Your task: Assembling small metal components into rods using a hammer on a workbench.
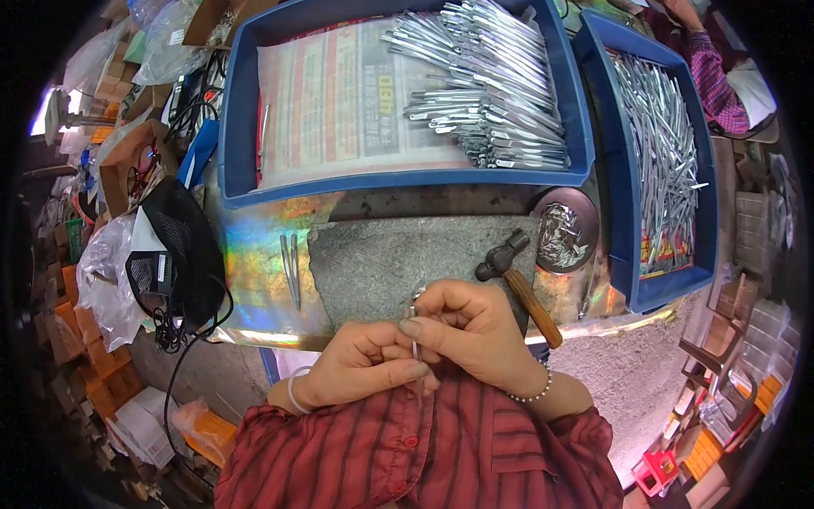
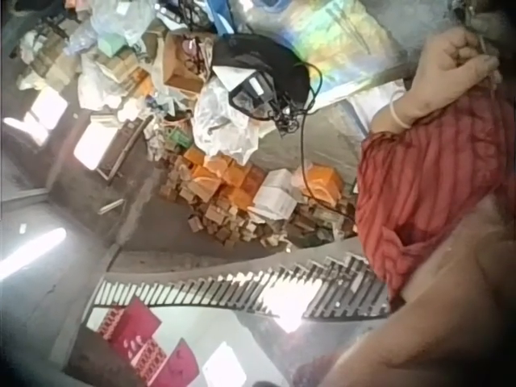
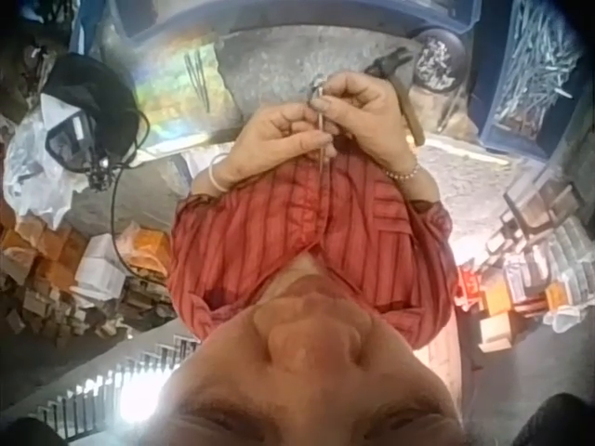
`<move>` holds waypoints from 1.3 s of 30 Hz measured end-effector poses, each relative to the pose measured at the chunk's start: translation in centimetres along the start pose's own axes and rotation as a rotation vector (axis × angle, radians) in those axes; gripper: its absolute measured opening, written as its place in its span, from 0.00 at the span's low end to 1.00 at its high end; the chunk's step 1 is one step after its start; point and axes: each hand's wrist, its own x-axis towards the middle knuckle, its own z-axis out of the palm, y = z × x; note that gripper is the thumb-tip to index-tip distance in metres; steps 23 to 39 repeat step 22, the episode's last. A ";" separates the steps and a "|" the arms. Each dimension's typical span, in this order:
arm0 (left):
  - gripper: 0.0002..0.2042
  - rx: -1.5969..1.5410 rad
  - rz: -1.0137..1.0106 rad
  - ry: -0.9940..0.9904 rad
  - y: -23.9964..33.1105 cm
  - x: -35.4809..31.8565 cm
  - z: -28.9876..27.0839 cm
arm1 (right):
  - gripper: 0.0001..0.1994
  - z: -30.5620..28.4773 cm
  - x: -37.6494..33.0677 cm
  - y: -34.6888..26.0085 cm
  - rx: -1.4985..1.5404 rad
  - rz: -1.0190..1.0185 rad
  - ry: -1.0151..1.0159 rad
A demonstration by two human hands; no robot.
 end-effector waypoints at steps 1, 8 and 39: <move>0.07 -0.001 -0.002 0.001 -0.1 0.0 0.0 | 0.04 0.1 -0.1 -0.1 0.002 0.002 0.000; 0.09 -0.092 -0.087 -0.121 0.1 0.2 -0.3 | 0.04 0.0 -0.7 -0.3 -0.006 0.027 0.023; 0.12 0.014 -0.101 -0.183 -0.4 2.0 0.6 | 0.04 -2.2 -2.0 -0.2 0.043 0.065 0.057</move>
